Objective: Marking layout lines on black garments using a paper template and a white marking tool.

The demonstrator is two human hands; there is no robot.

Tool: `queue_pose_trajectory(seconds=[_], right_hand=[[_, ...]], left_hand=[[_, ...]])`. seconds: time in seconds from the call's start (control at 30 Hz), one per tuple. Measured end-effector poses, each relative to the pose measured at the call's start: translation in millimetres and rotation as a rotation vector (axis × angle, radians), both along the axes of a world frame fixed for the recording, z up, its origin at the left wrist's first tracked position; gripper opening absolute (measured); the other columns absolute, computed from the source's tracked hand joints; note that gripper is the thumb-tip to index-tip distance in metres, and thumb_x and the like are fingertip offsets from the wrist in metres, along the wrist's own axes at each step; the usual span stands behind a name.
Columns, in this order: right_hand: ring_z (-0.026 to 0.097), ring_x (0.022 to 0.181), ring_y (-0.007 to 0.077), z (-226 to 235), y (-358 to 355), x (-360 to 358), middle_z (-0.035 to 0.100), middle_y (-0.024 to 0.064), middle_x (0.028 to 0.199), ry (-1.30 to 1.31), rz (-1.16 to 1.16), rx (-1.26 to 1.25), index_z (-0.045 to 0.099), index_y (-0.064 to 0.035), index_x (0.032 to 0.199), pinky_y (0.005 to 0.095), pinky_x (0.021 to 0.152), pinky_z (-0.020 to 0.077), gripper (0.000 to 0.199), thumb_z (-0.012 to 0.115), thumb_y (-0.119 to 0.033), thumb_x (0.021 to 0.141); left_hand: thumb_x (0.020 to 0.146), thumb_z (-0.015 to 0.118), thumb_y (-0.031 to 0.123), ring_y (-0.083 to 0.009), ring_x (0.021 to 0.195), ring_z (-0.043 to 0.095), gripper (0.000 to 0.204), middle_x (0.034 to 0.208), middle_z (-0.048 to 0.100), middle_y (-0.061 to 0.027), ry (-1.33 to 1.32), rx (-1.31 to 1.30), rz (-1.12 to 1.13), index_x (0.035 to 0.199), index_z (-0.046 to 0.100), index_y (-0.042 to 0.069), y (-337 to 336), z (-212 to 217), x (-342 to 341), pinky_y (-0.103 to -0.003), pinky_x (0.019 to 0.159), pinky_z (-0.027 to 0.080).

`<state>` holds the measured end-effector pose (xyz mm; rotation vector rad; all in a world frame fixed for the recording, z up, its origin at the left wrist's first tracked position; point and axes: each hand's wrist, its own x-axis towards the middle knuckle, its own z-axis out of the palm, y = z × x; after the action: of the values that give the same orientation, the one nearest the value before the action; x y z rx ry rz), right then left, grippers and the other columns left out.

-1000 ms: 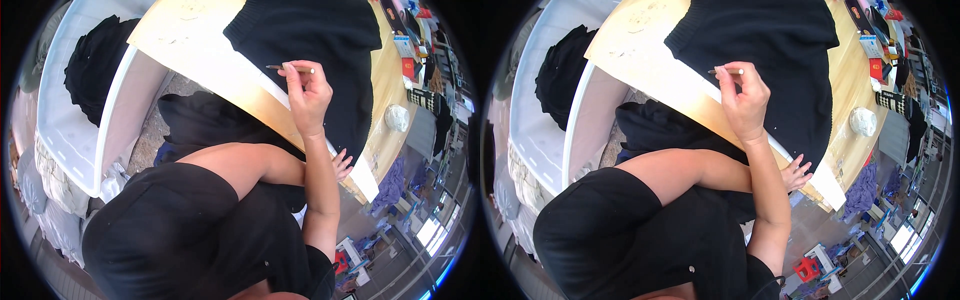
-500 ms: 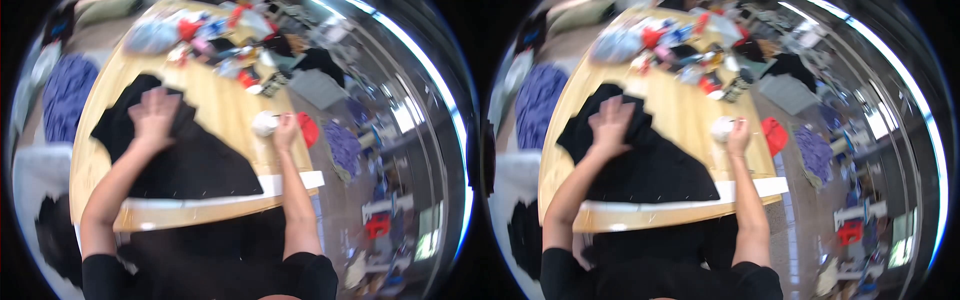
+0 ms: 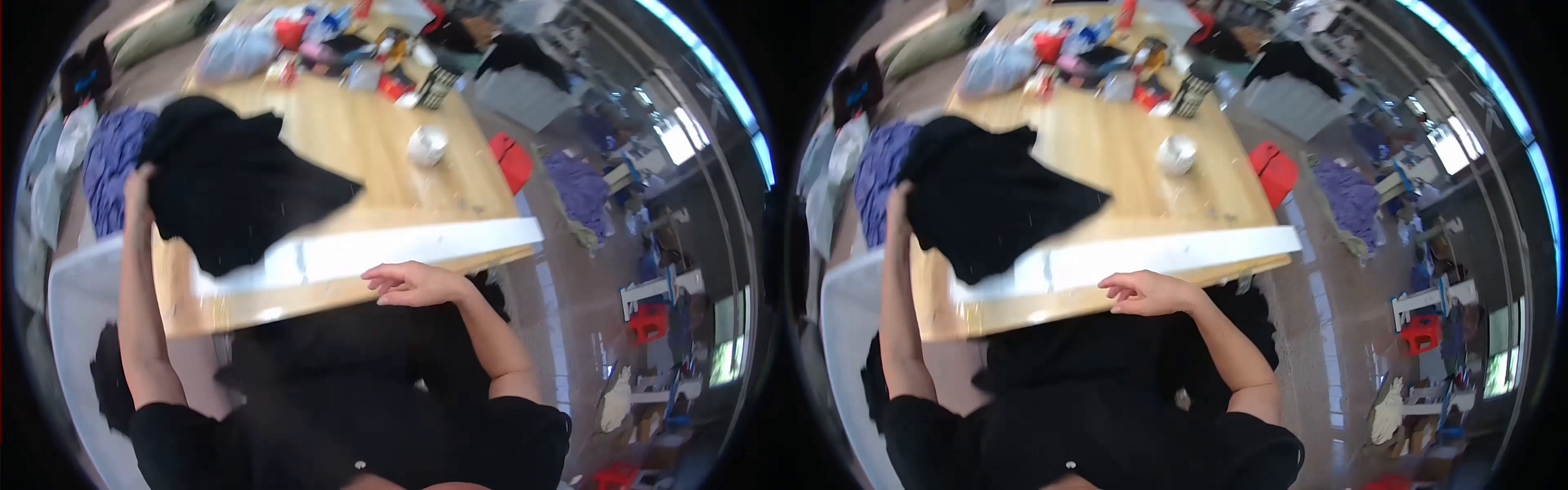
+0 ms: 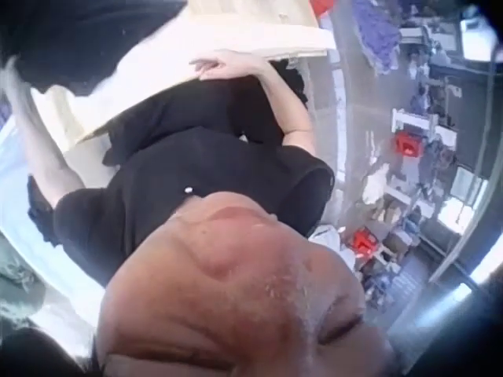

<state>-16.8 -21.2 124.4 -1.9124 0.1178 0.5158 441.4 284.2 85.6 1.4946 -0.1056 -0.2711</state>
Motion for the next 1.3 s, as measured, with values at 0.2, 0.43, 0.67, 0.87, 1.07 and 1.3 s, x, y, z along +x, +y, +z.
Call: queue_pose_trajectory(seconds=[0.2, 0.43, 0.67, 0.87, 1.07, 1.3], right_hand=[[0.041, 0.12, 0.0364, -93, 108, -6, 0.041, 0.0192, 0.133, -0.494, 0.13, -0.643, 0.038, -0.0046, 0.133, 0.0431, 0.1, 0.0346, 0.071, 0.071, -0.011, 0.071], [0.06, 0.089, 0.0338, -183, 149, 5, 0.063, 0.0137, 0.096, -0.466, 0.04, -0.448, 0.058, -0.0062, 0.109, 0.0438, 0.077, 0.0461, 0.036, 0.062, -0.011, 0.074], [0.059, 0.077, 0.0078, -120, 137, 2, 0.065, 0.0042, 0.088, 0.081, -0.394, 0.276, 0.063, 0.0015, 0.099, 0.0212, 0.071, 0.0474, 0.019, 0.064, -0.01, 0.083], [0.064, 0.089, 0.0187, -105, 99, -10, 0.065, 0.0116, 0.102, 0.207, -0.754, 0.633, 0.059, 0.0027, 0.107, 0.028, 0.081, 0.0511, 0.026, 0.06, -0.01, 0.084], [0.063, 0.096, 0.0254, -88, 86, -12, 0.064, 0.016, 0.104, 0.259, -0.86, 1.01, 0.057, 0.0052, 0.11, 0.0356, 0.088, 0.0514, 0.028, 0.057, -0.008, 0.085], [0.06, 0.078, 0.0131, -42, 153, -17, 0.064, 0.0029, 0.082, 0.193, -0.698, 0.688, 0.062, -0.0063, 0.082, 0.0282, 0.076, 0.0486, 0.012, 0.066, -0.006, 0.071]], left_hand=[[0.084, 0.059, 0.01, -0.0296, 0.096, 0.06, 0.021, 0.101, 0.063, -0.0168, -0.125, -0.42, 0.814, 0.099, 0.06, -0.005, 231, 79, -76, -0.04, 0.086, 0.05], [0.067, 0.068, 0.019, -0.0236, 0.089, 0.062, 0.055, 0.097, 0.063, -0.0212, -0.306, 1.08, 1.257, 0.11, 0.053, -0.011, 416, -53, -249, -0.031, 0.082, 0.049], [0.069, 0.077, 0.022, -0.0364, 0.133, 0.027, 0.091, 0.141, 0.029, -0.0237, -0.309, 0.823, -0.635, 0.142, 0.025, 0.006, 166, -123, -355, -0.038, 0.108, 0.028], [0.077, 0.069, 0.021, -0.0289, 0.104, 0.059, 0.07, 0.116, 0.057, -0.0226, 0.185, 0.599, -0.353, 0.135, 0.036, 0.0, 168, -202, -328, -0.035, 0.086, 0.048], [0.091, 0.055, 0.035, -0.0103, 0.057, 0.058, 0.037, 0.072, 0.061, -0.0046, 0.485, 0.51, -0.193, 0.095, 0.061, 0.0, 143, -188, -319, -0.025, 0.052, 0.049], [0.091, 0.048, 0.047, -0.0156, 0.027, 0.037, 0.05, 0.038, 0.036, -0.001, 1.103, 0.062, -0.104, 0.054, 0.042, 0.015, 141, -279, -287, -0.03, 0.025, 0.026]])
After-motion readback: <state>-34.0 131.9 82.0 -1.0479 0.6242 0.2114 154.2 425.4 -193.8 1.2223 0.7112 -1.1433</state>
